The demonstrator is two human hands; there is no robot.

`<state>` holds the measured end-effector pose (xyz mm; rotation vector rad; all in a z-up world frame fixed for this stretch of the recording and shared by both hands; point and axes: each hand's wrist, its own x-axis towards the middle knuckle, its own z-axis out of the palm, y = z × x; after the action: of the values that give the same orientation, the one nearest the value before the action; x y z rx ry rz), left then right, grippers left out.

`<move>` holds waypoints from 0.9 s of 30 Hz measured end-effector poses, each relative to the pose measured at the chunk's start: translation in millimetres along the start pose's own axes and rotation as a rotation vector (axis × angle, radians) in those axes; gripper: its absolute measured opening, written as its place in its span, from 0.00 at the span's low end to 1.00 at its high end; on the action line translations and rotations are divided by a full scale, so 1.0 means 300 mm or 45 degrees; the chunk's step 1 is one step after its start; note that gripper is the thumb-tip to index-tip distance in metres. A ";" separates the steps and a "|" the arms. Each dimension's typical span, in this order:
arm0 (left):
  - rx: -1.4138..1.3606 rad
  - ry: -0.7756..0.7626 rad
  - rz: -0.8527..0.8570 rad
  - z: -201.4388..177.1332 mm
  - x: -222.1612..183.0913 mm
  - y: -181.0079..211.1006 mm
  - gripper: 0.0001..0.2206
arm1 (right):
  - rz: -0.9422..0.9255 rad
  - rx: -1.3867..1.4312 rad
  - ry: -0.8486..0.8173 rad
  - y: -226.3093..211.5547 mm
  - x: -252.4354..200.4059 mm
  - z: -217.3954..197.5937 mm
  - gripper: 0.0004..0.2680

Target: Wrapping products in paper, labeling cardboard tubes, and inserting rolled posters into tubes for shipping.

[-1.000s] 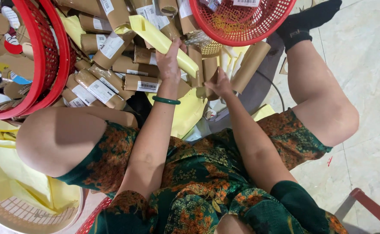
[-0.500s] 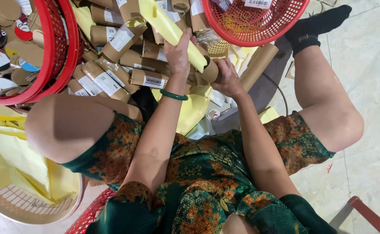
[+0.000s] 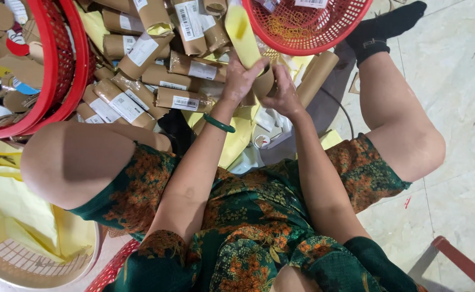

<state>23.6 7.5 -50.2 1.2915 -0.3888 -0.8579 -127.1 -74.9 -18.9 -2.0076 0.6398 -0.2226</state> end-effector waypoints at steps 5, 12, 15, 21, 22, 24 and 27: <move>0.539 -0.146 0.131 -0.007 -0.054 -0.249 0.25 | 0.054 -0.154 0.145 0.240 -0.015 0.079 0.25; 0.782 -0.162 0.132 -0.004 -0.091 -0.305 0.35 | 0.093 0.199 -0.111 0.114 -0.009 -0.086 0.28; 0.803 -0.225 0.136 0.012 -0.091 -0.252 0.34 | 0.154 0.557 -0.129 0.146 -0.015 -0.147 0.21; 0.834 -0.384 0.197 0.007 -0.101 -0.281 0.37 | 0.540 0.814 -0.008 0.191 -0.013 -0.100 0.14; 0.833 -0.386 0.197 0.008 -0.098 -0.274 0.37 | 0.541 0.814 -0.007 0.194 -0.009 -0.099 0.14; 0.816 -0.435 0.225 0.012 -0.097 -0.259 0.40 | 0.535 0.701 -0.049 0.199 -0.005 -0.097 0.16; 0.843 -0.470 0.218 0.014 -0.103 -0.260 0.41 | 0.508 0.466 -0.037 0.255 0.004 -0.069 0.18</move>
<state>-25.2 25.0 -116.3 1.6678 -1.1308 -0.8516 -161.0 -120.5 -74.1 -1.4971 0.8951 -0.0625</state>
